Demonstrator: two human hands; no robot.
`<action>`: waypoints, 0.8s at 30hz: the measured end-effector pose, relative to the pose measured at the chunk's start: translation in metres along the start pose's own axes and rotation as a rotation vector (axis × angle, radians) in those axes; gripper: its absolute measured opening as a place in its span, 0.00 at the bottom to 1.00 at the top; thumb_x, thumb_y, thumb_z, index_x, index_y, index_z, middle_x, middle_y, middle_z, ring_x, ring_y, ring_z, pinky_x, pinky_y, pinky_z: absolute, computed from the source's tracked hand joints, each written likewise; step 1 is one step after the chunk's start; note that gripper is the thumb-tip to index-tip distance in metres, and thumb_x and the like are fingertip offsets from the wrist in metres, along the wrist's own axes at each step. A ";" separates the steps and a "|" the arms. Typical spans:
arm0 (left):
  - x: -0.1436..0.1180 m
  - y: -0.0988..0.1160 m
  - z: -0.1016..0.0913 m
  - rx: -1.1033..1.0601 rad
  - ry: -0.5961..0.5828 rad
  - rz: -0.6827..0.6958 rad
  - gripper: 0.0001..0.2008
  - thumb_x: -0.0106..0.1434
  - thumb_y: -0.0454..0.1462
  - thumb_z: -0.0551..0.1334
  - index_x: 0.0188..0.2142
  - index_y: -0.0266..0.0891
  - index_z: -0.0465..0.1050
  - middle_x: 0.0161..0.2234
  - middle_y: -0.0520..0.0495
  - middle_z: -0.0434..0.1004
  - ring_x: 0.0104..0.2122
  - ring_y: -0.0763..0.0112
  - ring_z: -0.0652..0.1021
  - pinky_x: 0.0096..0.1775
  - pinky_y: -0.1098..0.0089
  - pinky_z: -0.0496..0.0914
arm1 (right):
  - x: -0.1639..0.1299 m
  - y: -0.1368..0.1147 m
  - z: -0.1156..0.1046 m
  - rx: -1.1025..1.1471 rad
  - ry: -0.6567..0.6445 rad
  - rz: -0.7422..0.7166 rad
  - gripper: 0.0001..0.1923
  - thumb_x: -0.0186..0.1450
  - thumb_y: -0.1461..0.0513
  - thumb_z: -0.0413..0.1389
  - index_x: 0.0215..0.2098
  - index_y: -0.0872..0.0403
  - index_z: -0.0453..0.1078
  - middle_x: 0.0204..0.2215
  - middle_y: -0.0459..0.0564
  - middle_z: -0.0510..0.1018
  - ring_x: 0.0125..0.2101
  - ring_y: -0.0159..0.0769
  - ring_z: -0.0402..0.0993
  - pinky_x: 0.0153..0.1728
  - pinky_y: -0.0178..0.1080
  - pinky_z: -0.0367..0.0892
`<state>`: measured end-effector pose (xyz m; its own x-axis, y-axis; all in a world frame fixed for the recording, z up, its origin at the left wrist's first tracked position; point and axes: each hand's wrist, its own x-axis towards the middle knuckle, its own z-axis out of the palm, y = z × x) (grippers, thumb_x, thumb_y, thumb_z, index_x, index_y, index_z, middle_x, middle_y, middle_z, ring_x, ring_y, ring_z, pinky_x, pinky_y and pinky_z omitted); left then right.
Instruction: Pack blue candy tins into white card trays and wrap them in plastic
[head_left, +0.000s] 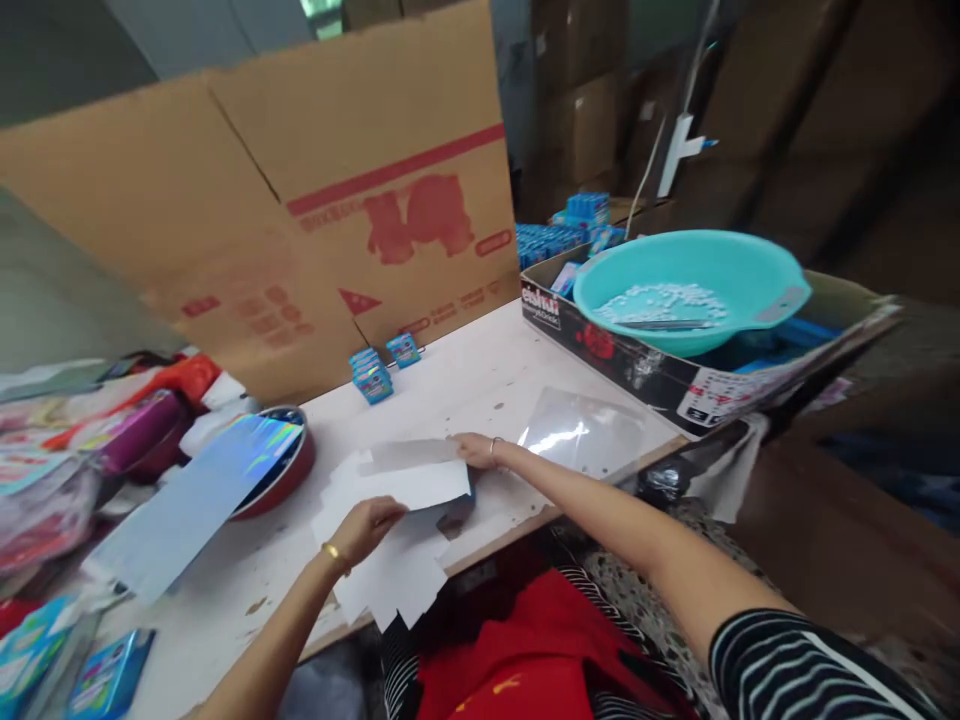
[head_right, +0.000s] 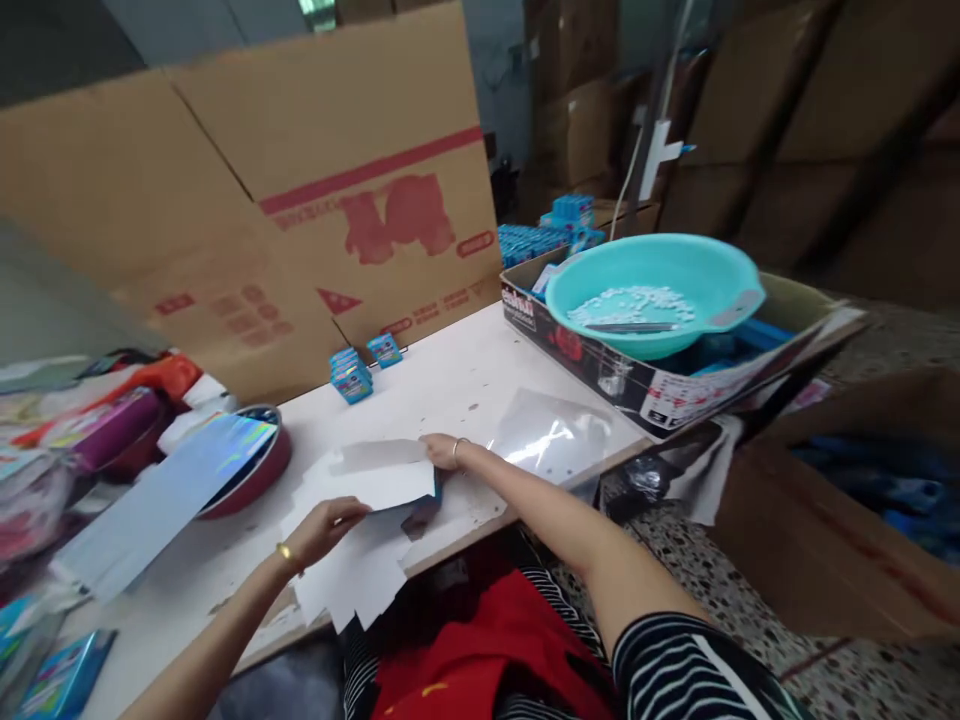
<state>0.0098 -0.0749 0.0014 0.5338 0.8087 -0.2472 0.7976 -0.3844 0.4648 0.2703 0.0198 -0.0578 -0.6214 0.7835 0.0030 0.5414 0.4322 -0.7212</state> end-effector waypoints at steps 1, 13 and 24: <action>0.006 -0.003 0.003 -0.037 0.029 -0.009 0.17 0.66 0.42 0.50 0.37 0.38 0.76 0.35 0.44 0.78 0.36 0.66 0.75 0.42 0.66 0.68 | 0.005 0.005 -0.001 -0.007 -0.017 0.015 0.14 0.64 0.74 0.49 0.45 0.62 0.71 0.37 0.52 0.78 0.36 0.33 0.74 0.41 0.36 0.70; 0.035 -0.041 0.032 -0.130 0.136 0.018 0.18 0.64 0.49 0.55 0.33 0.39 0.74 0.39 0.43 0.72 0.40 0.64 0.71 0.44 0.63 0.66 | -0.045 -0.040 0.064 -0.485 0.142 -0.178 0.26 0.65 0.54 0.56 0.56 0.60 0.62 0.50 0.62 0.70 0.54 0.48 0.61 0.55 0.49 0.58; -0.010 -0.033 0.060 0.247 0.310 0.104 0.11 0.66 0.34 0.51 0.43 0.38 0.71 0.38 0.41 0.73 0.38 0.62 0.71 0.41 0.61 0.66 | -0.045 -0.045 0.072 -0.632 -0.029 -0.041 0.11 0.68 0.69 0.46 0.42 0.59 0.70 0.39 0.58 0.72 0.42 0.44 0.65 0.40 0.43 0.63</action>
<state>-0.0050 -0.0968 -0.0628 0.5358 0.8410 0.0757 0.8071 -0.5364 0.2467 0.2329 -0.0668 -0.0758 -0.6592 0.7520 -0.0032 0.7410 0.6489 -0.1726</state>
